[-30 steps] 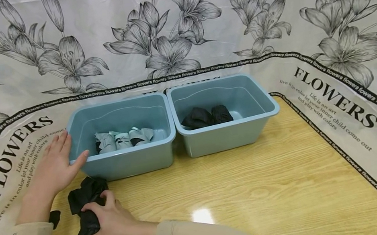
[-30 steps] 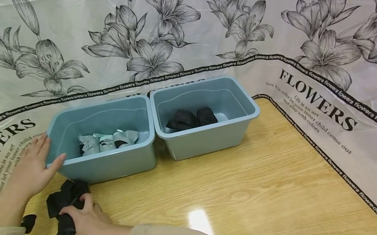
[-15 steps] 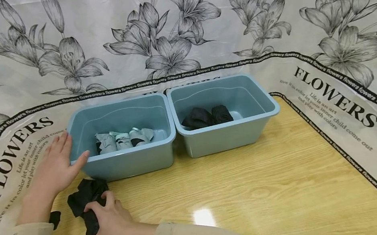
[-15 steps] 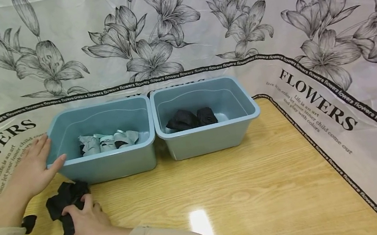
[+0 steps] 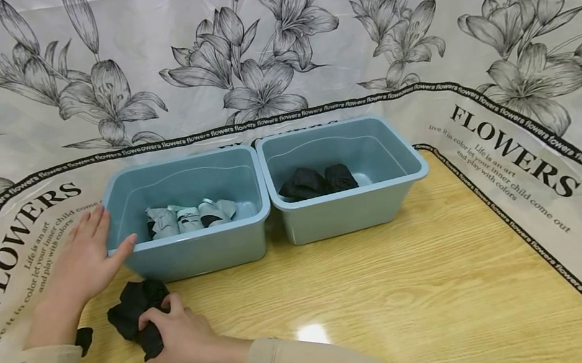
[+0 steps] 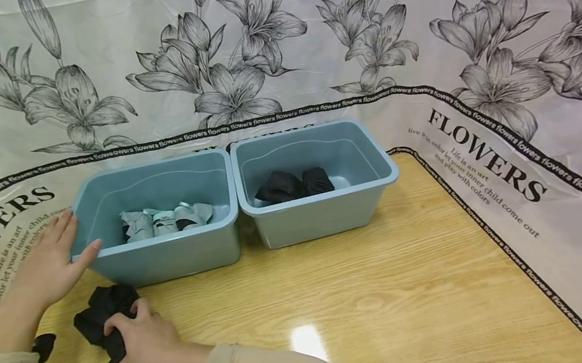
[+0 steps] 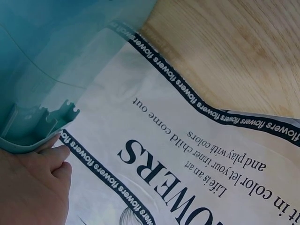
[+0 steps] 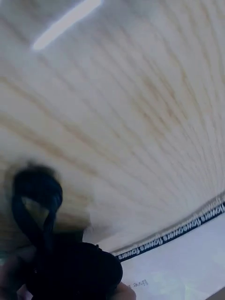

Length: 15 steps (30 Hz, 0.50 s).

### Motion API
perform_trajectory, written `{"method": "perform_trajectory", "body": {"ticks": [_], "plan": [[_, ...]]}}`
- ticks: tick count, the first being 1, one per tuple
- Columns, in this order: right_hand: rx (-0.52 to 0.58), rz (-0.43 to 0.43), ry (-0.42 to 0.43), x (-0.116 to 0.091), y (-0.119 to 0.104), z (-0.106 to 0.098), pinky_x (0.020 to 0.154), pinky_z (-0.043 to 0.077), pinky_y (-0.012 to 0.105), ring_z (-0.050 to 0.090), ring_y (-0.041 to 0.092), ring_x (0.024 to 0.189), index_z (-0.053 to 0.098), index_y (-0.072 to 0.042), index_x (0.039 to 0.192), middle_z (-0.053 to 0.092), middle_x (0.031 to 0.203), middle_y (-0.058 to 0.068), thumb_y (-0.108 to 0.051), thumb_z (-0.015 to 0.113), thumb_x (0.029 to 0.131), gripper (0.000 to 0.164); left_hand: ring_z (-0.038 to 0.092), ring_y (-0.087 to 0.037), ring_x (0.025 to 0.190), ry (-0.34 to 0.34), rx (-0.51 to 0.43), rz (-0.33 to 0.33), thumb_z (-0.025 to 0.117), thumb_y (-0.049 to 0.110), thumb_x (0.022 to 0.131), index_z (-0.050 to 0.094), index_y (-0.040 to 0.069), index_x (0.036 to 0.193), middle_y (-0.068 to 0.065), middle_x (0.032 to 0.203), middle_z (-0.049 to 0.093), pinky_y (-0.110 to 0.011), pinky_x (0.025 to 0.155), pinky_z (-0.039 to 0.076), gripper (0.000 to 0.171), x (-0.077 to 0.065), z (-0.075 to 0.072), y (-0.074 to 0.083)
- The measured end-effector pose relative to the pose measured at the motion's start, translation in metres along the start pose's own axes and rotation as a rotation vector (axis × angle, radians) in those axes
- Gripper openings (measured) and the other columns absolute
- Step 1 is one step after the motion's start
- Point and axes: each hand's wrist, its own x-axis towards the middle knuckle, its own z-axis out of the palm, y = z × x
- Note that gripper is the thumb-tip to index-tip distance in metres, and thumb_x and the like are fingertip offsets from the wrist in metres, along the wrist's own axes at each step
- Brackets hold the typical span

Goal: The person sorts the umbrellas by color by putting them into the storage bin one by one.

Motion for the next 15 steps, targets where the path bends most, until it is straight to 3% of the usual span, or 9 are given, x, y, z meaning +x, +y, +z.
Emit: {"method": "perform_trajectory", "body": {"ticks": [7,15], "plan": [[0.253,-0.027,-0.017,-0.01,0.017,-0.02,0.08,0.05,0.023,0.056,0.008,0.101,0.063,-0.043,0.126,0.041,0.141,-0.006,-0.037,0.086,0.083,0.049,0.004,-0.054,0.155,0.006,0.0,0.0,0.038,0.057,0.108,0.013,-0.014,0.16,-0.034,0.168,0.008,-0.068,0.124,0.008,0.091,0.001,0.001,-0.001],[0.361,-0.063,-0.009,-0.032,0.034,-0.042,0.092,0.048,0.025,0.05,0.004,0.114,0.067,-0.043,0.127,0.044,0.136,-0.011,-0.033,0.084,0.082,0.049,0.003,-0.054,0.155,0.001,-0.008,-0.006,0.039,0.057,0.108,0.013,-0.014,0.16,-0.035,0.168,0.009,-0.067,0.124,0.007,0.092,0.002,0.001,-0.001]]}}
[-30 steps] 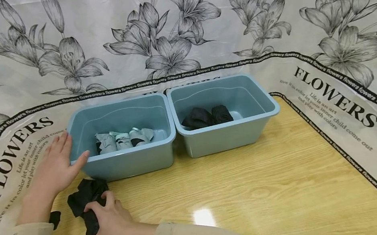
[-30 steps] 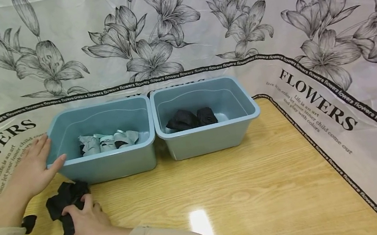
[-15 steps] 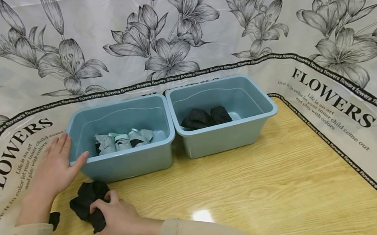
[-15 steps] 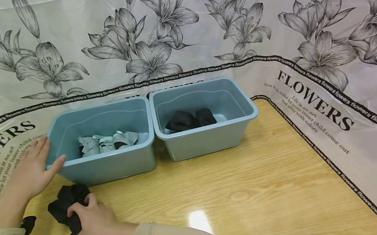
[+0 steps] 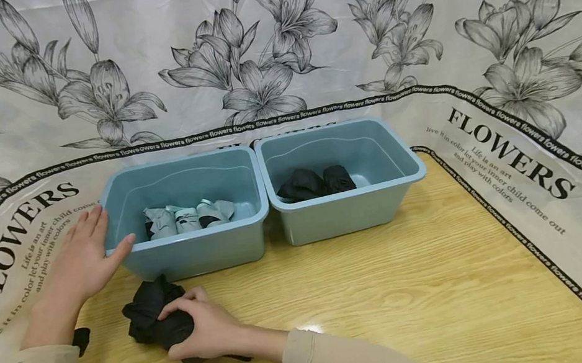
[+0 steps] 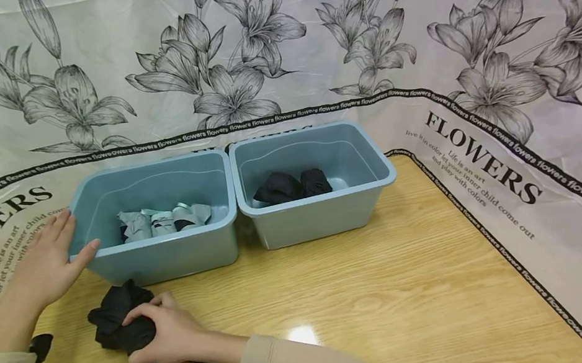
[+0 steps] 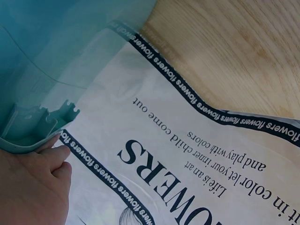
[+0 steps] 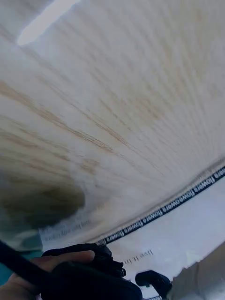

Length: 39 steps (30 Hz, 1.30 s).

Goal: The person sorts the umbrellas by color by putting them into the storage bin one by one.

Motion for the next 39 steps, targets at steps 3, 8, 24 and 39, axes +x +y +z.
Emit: {"method": "perform_trajectory", "body": {"ticks": [3,8,24,39], "plan": [[0.006,-0.031,0.0,-0.01,0.001,-0.01,0.094,0.046,0.024,0.049,0.004,0.113,0.067,-0.043,0.128,0.044,0.133,-0.012,-0.032,0.083,0.081,0.05,0.003,-0.054,0.155,-0.002,-0.001,-0.002,0.038,0.057,0.108,0.012,-0.014,0.16,-0.035,0.168,0.008,-0.067,0.124,0.007,0.092,0.0,0.0,0.0],[0.029,-0.08,-0.015,-0.029,0.002,-0.029,0.098,0.044,0.025,0.047,0.005,0.118,0.067,-0.043,0.13,0.043,0.133,-0.014,-0.027,0.081,0.082,0.053,0.002,-0.054,0.155,-0.007,0.004,-0.004,0.037,0.057,0.108,0.012,-0.014,0.16,-0.035,0.168,0.007,-0.067,0.124,0.006,0.091,0.0,0.0,0.0],[0.107,-0.253,0.096,-0.075,-0.007,-0.079,0.106,0.045,0.031,0.046,0.011,0.132,0.068,-0.035,0.132,0.045,0.142,-0.009,-0.015,0.079,0.08,0.056,0.003,-0.055,0.155,-0.009,0.008,-0.001,0.037,0.057,0.108,0.012,-0.015,0.16,-0.036,0.167,0.008,-0.068,0.124,0.008,0.092,-0.001,-0.001,0.0],[0.109,-0.458,0.364,-0.093,-0.011,-0.129,0.101,0.052,0.038,0.049,0.025,0.134,0.068,-0.02,0.132,0.046,0.147,0.004,-0.008,0.079,0.076,0.058,0.001,-0.055,0.154,-0.014,0.013,-0.002,0.035,0.057,0.109,0.011,-0.015,0.159,-0.035,0.168,0.004,-0.067,0.124,0.006,0.091,-0.001,0.0,0.0]]}}
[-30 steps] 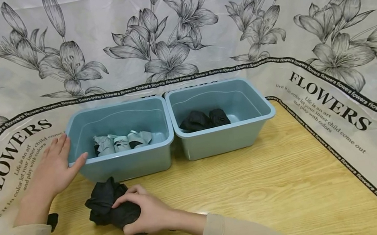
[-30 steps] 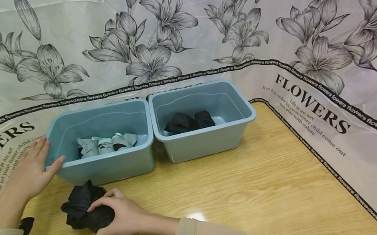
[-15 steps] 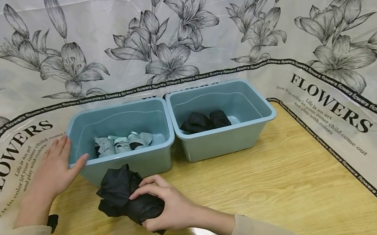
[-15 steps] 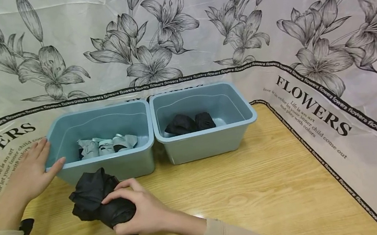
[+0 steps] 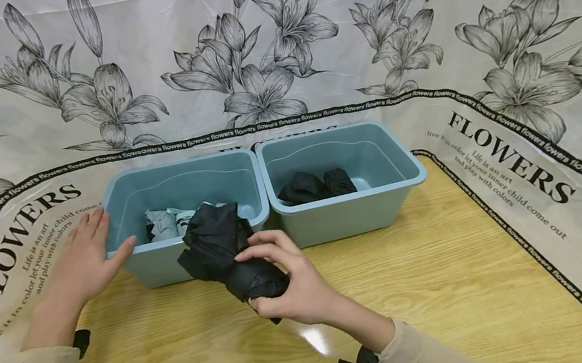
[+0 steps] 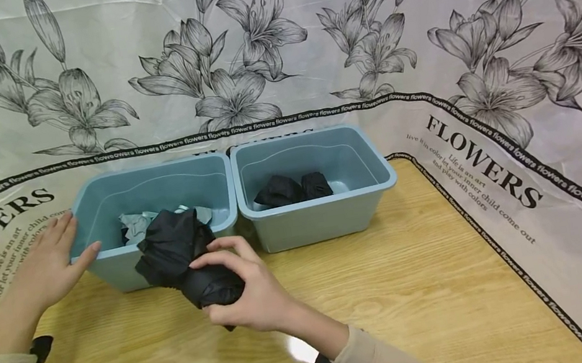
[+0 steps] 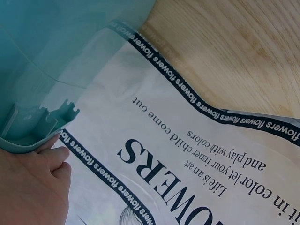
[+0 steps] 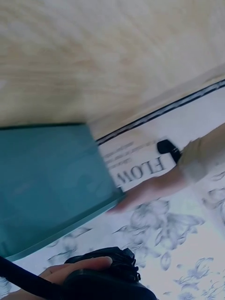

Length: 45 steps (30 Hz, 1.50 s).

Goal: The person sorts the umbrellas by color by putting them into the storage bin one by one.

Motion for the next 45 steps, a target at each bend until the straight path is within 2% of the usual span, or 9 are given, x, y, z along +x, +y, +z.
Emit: {"method": "perform_trajectory", "body": {"ticks": [6,15,19,24,26,31,35,43,45], "plan": [[-0.035,0.011,0.091,0.004,0.009,-0.025,0.101,0.051,0.043,0.05,0.027,0.132,0.069,-0.017,0.132,0.047,0.148,0.006,-0.01,0.077,0.078,0.055,0.002,-0.055,0.154,-0.002,0.008,0.001,0.036,0.057,0.108,0.012,-0.015,0.159,-0.035,0.168,0.005,-0.067,0.124,0.007,0.092,0.001,-0.001,0.001],[-0.093,0.023,0.21,0.013,0.024,-0.068,0.107,0.043,0.052,0.045,0.027,0.135,0.068,-0.012,0.134,0.045,0.148,0.01,-0.01,0.076,0.08,0.054,0.003,-0.055,0.154,0.0,0.012,0.004,0.036,0.057,0.108,0.013,-0.015,0.159,-0.035,0.168,0.005,-0.067,0.124,0.006,0.092,0.0,-0.002,0.001],[-0.14,0.047,0.266,0.018,0.032,-0.089,0.104,0.044,0.048,0.045,0.028,0.132,0.068,-0.011,0.134,0.045,0.148,0.011,-0.007,0.078,0.08,0.055,0.002,-0.055,0.154,0.006,0.008,0.004,0.036,0.058,0.108,0.013,-0.015,0.16,-0.035,0.168,0.005,-0.067,0.124,0.006,0.091,0.0,-0.002,0.001],[-0.19,0.123,0.316,0.022,0.041,-0.117,0.089,0.05,0.039,0.054,0.029,0.114,0.069,-0.015,0.134,0.045,0.148,0.007,-0.004,0.079,0.08,0.056,0.002,-0.055,0.154,0.004,0.012,0.003,0.036,0.057,0.108,0.013,-0.015,0.159,-0.035,0.168,0.005,-0.067,0.124,0.007,0.091,0.0,-0.001,0.0],[-0.21,0.139,0.331,0.025,0.045,-0.129,0.091,0.049,0.039,0.053,0.028,0.117,0.069,-0.015,0.135,0.045,0.148,0.007,-0.005,0.079,0.081,0.055,0.003,-0.055,0.155,0.004,0.013,0.004,0.036,0.057,0.108,0.013,-0.015,0.16,-0.035,0.168,0.005,-0.068,0.124,0.008,0.091,0.0,-0.001,0.0],[-0.269,0.144,0.367,0.033,0.056,-0.158,0.107,0.04,0.052,0.042,0.031,0.137,0.067,-0.007,0.136,0.044,0.149,0.016,-0.002,0.077,0.082,0.055,0.004,-0.055,0.154,0.012,0.009,0.005,0.037,0.057,0.108,0.013,-0.014,0.16,-0.034,0.168,0.006,-0.068,0.123,0.01,0.091,0.0,0.0,0.0],[-0.329,0.156,0.374,0.039,0.065,-0.183,0.109,0.037,0.06,0.04,0.038,0.137,0.065,-0.002,0.137,0.042,0.15,0.022,0.0,0.076,0.082,0.056,0.003,-0.054,0.155,0.012,0.005,-0.002,0.037,0.058,0.108,0.013,-0.014,0.16,-0.033,0.169,0.005,-0.068,0.124,0.01,0.092,0.0,0.0,0.0],[-0.459,0.214,0.273,0.044,0.086,-0.234,0.098,0.039,0.056,0.044,0.036,0.129,0.067,-0.013,0.139,0.045,0.146,0.016,-0.008,0.076,0.087,0.053,0.001,-0.054,0.155,0.006,-0.003,-0.004,0.037,0.058,0.108,0.012,-0.014,0.16,-0.032,0.169,0.003,-0.067,0.124,0.008,0.092,-0.001,0.0,0.0],[-0.483,0.243,0.228,0.046,0.09,-0.246,0.101,0.038,0.059,0.044,0.039,0.13,0.067,-0.013,0.139,0.044,0.146,0.017,-0.008,0.076,0.088,0.052,0.001,-0.053,0.155,0.005,-0.005,-0.005,0.036,0.058,0.108,0.012,-0.014,0.16,-0.032,0.169,0.003,-0.067,0.125,0.008,0.092,0.0,-0.001,0.0]]}}
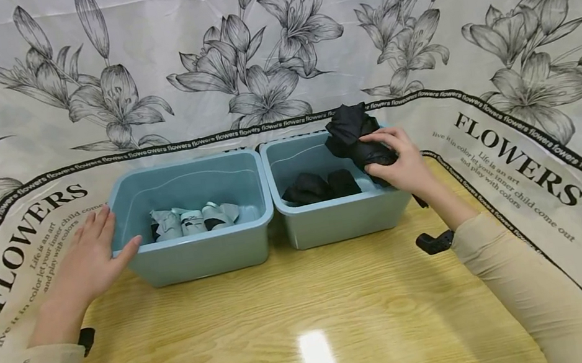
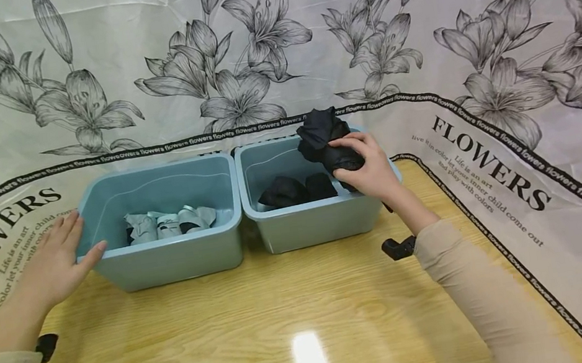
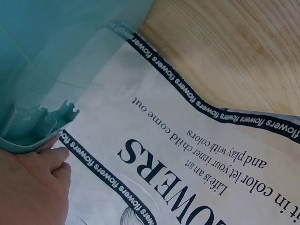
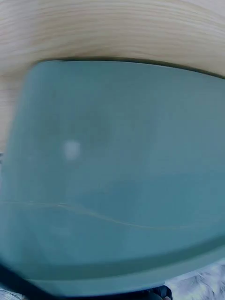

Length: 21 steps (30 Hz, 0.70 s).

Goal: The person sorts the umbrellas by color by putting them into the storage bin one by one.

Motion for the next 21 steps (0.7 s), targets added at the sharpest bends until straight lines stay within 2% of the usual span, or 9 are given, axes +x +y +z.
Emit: {"method": "perform_trajectory", "body": {"ticks": [4,9,13,21], "plan": [[-0.064,0.086,-0.142,0.009,0.013,-0.012,0.111,0.032,0.065,0.039,0.043,0.135,0.064,-0.011,0.142,0.039,0.15,0.02,-0.011,0.073,0.093,0.05,0.001,-0.053,0.155,0.0,0.003,-0.001,0.036,0.058,0.108,0.012,-0.014,0.16,-0.033,0.169,0.004,-0.067,0.125,0.007,0.092,0.0,0.0,0.0],[-0.119,0.198,-0.331,0.022,0.018,-0.022,0.106,0.034,0.063,0.037,0.045,0.133,0.056,-0.01,0.151,0.034,0.154,0.026,-0.017,0.068,0.099,0.054,0.002,-0.054,0.155,0.01,0.007,0.004,0.036,0.057,0.108,0.012,-0.015,0.16,-0.034,0.168,0.006,-0.067,0.124,0.008,0.092,0.0,0.001,0.0],[-0.144,0.23,-0.434,0.035,0.023,-0.02,0.112,0.032,0.065,0.032,0.047,0.14,0.05,-0.009,0.155,0.03,0.158,0.029,-0.019,0.065,0.101,0.056,0.003,-0.054,0.155,0.013,0.014,0.005,0.036,0.058,0.108,0.013,-0.014,0.16,-0.033,0.169,0.005,-0.068,0.124,0.009,0.092,0.0,0.001,0.0],[-0.204,0.217,-0.606,0.049,0.036,-0.005,0.118,0.022,0.072,0.013,0.053,0.151,0.038,-0.003,0.16,0.012,0.164,0.034,-0.02,0.053,0.108,0.056,0.002,-0.054,0.155,0.002,0.019,0.002,0.036,0.058,0.108,0.013,-0.014,0.16,-0.032,0.169,0.003,-0.067,0.124,0.008,0.092,0.0,-0.001,0.001]]}}
